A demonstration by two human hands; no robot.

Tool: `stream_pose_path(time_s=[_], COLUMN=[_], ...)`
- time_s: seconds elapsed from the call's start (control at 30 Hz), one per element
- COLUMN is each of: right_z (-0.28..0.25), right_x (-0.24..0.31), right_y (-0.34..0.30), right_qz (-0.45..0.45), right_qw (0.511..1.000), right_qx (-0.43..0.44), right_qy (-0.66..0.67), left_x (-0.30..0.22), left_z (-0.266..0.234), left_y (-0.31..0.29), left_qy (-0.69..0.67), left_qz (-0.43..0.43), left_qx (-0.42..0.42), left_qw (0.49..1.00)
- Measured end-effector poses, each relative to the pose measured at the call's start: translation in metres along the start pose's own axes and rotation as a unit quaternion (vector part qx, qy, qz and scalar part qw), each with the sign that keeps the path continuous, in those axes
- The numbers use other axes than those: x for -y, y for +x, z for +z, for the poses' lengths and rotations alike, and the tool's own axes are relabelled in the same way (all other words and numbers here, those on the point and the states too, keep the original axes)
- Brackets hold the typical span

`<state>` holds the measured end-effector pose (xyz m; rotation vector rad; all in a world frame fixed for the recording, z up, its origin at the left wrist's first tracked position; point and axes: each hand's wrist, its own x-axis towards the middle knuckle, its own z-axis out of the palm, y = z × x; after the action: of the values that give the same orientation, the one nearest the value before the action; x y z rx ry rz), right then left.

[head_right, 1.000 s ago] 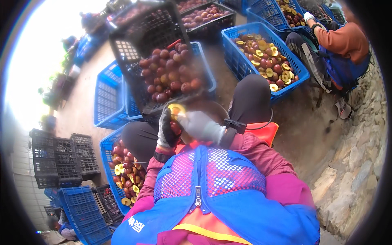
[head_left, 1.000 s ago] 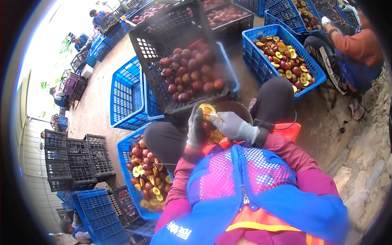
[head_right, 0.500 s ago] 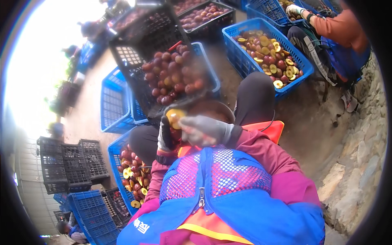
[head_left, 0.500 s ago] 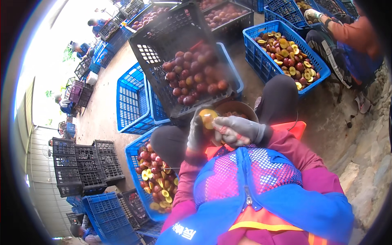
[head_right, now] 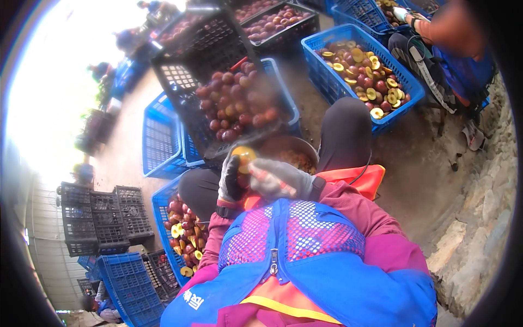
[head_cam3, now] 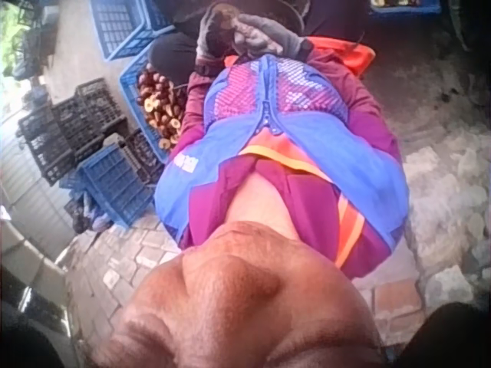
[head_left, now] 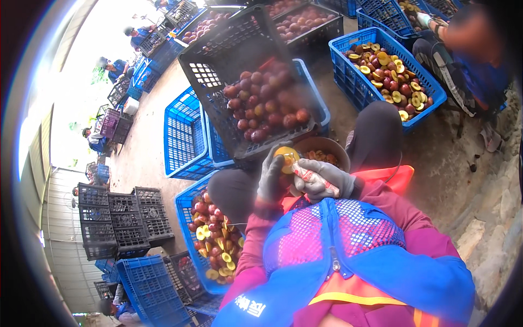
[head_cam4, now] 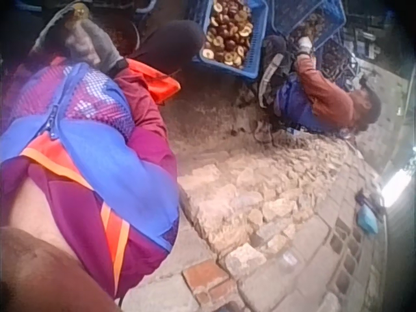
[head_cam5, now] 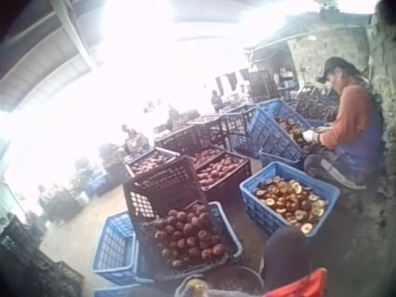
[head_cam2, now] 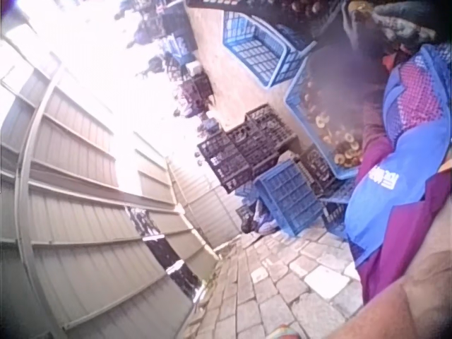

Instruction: The recorder sits among other workers, cutting plums in half and removing the pits.

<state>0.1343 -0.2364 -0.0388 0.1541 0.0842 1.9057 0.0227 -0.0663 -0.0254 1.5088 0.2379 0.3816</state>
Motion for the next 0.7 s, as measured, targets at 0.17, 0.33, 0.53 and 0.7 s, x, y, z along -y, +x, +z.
stream_pose_path(time_s=[0.17, 0.33, 0.53, 0.7], right_z=[0.031, 0.021, -0.015, -0.016], right_x=[-0.015, 0.010, 0.025, 0.039], right_y=[0.010, -0.005, 0.003, -0.005], right_qz=[-0.071, -0.162, -0.171, -0.194], right_qw=[0.898, 0.810, 0.846, 0.822], right_qx=[-0.259, -0.281, -0.373, -0.384], right_qy=[-0.348, -0.488, -0.342, -0.374], left_x=[0.025, -0.016, -0.017, -0.038], left_z=[-0.058, -0.057, -0.131, -0.170], left_y=[0.010, 0.010, 0.043, 0.061], left_qy=[-0.298, -0.158, 0.216, 0.233], left_qz=[-0.032, -0.064, 0.092, 0.086], left_qx=[-0.125, -0.180, -0.367, -0.408], left_qw=[0.946, 0.969, 0.900, 0.879])
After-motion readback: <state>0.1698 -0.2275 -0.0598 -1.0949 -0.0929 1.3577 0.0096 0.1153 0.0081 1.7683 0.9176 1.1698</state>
